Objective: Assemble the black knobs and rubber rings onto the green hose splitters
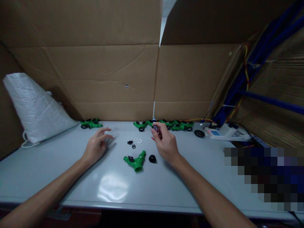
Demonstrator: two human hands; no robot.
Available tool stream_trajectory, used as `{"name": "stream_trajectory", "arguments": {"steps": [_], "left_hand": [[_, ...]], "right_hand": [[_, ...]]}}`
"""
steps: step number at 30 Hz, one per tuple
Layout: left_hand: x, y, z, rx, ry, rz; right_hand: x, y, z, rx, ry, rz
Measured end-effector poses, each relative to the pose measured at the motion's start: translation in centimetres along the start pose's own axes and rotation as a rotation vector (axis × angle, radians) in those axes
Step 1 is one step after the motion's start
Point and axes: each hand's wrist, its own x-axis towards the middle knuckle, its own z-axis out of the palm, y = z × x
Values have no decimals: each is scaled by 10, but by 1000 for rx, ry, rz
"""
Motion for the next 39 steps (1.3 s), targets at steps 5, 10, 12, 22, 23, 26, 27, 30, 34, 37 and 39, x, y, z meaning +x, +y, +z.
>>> {"name": "stream_trajectory", "arguments": {"steps": [5,10,12,22,23,26,27,30,34,37,39], "left_hand": [[5,10,-4,-121,-37,-102],[9,11,2,-512,-95,-383],[11,9,5,-723,-183,-486],[35,11,17,-874,-412,-530],[36,11,18,-860,-421,-510],[36,9,23,-836,-418,-480],[35,8,23,-829,-416,-472],[34,6,23,-834,-445,-417],[32,10,19,-844,-437,-389],[29,20,12,-773,-435,-345],[26,29,7,-633,-423,-245]], "right_hand": [[8,-7,-5,-83,-15,-47],[30,-19,-2,-166,-230,-148],[38,-25,4,-293,-405,-172],[50,-45,56,-600,-889,-315],[49,-46,59,-609,-907,-319],[47,-44,62,-606,-933,-335],[47,-44,61,-594,-926,-340],[47,-41,53,-545,-862,-345],[45,-32,34,-477,-774,-331],[39,-17,20,-422,-742,-276],[33,-6,12,-370,-703,-232]]}}
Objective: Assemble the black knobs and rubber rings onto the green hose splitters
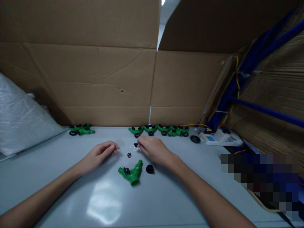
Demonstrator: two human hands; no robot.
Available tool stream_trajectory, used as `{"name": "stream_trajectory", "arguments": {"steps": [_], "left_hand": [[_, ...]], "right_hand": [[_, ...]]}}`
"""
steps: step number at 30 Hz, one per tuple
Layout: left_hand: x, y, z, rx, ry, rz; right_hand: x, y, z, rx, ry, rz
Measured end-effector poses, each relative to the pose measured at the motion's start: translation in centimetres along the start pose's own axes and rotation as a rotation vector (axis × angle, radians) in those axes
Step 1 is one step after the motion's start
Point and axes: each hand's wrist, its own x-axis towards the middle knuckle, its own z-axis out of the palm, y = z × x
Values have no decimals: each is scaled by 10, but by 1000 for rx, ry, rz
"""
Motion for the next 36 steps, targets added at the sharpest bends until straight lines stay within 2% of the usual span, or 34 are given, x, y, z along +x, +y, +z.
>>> {"name": "stream_trajectory", "arguments": {"steps": [2,4,8,13,21,27,31,36], "left_hand": [[-6,10,4,200,-23,135],[-11,20,8,280,-80,251],[-13,34,19,320,-184,311],[-13,33,26,378,-243,322],[-15,29,18,408,-154,285],[-13,30,28,427,-201,255],[-11,29,31,446,-216,242],[2,30,35,481,-245,278]], "right_hand": [[-9,8,3,77,30,22],[-14,13,5,173,47,32],[-16,17,4,370,22,83],[-12,18,-1,667,2,131],[-15,12,-12,1059,-147,445],[-15,18,-13,1412,-267,413],[-13,20,-11,1573,-248,418],[-11,16,-10,1569,-113,396]]}}
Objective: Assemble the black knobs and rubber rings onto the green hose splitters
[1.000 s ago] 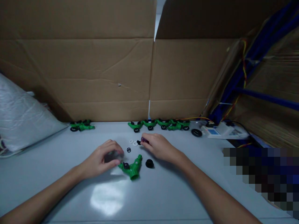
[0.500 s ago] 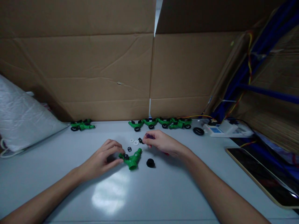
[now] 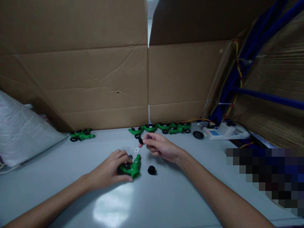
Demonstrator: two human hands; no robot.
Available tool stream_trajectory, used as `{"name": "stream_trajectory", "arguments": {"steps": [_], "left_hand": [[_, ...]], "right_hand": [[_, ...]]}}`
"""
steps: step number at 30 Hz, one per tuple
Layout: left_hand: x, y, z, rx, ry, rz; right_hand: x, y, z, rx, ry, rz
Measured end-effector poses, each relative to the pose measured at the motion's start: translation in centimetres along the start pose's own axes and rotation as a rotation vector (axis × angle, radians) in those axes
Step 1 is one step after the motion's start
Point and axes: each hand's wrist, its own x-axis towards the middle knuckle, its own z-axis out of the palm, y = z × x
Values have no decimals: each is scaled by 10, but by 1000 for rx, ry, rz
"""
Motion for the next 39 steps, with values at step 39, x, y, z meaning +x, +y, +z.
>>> {"name": "stream_trajectory", "arguments": {"steps": [39], "left_hand": [[-3,-8,6,-406,328,-251]], "right_hand": [[9,26,-1,-691,-46,-183]]}}
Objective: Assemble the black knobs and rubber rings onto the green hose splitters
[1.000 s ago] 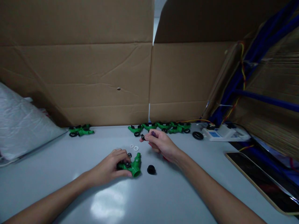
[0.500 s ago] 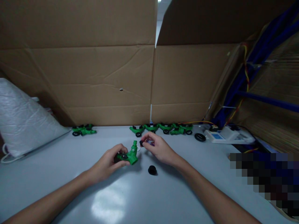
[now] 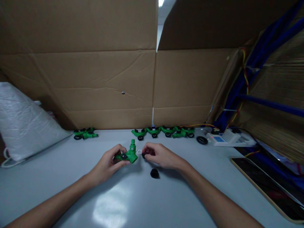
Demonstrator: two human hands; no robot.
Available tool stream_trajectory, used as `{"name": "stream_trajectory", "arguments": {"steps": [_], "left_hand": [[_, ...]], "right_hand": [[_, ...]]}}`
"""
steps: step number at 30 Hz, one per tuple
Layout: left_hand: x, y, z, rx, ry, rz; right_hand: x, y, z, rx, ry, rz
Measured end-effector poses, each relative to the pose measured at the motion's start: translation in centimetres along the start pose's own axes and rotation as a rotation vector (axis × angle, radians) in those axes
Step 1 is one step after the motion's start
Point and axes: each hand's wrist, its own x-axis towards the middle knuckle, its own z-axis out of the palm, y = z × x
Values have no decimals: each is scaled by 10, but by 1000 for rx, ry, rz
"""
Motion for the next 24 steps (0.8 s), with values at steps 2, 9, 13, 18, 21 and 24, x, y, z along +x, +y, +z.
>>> {"name": "stream_trajectory", "arguments": {"steps": [2,9,13,18,21,24], "left_hand": [[0,1,-1,22,4,24],[-2,7,-2,67,-6,48],[-2,7,-3,69,10,52],[-1,9,-2,83,-14,1],[-2,13,-1,37,-10,-35],[-4,18,-1,-25,16,-40]], "right_hand": [[-1,-2,-2,-87,-3,-32],[-3,0,-5,-299,81,-68],[-2,-1,-6,-273,199,-117],[2,-11,4,18,373,-176],[4,-19,17,269,375,-162],[3,-27,27,434,366,-149]]}}
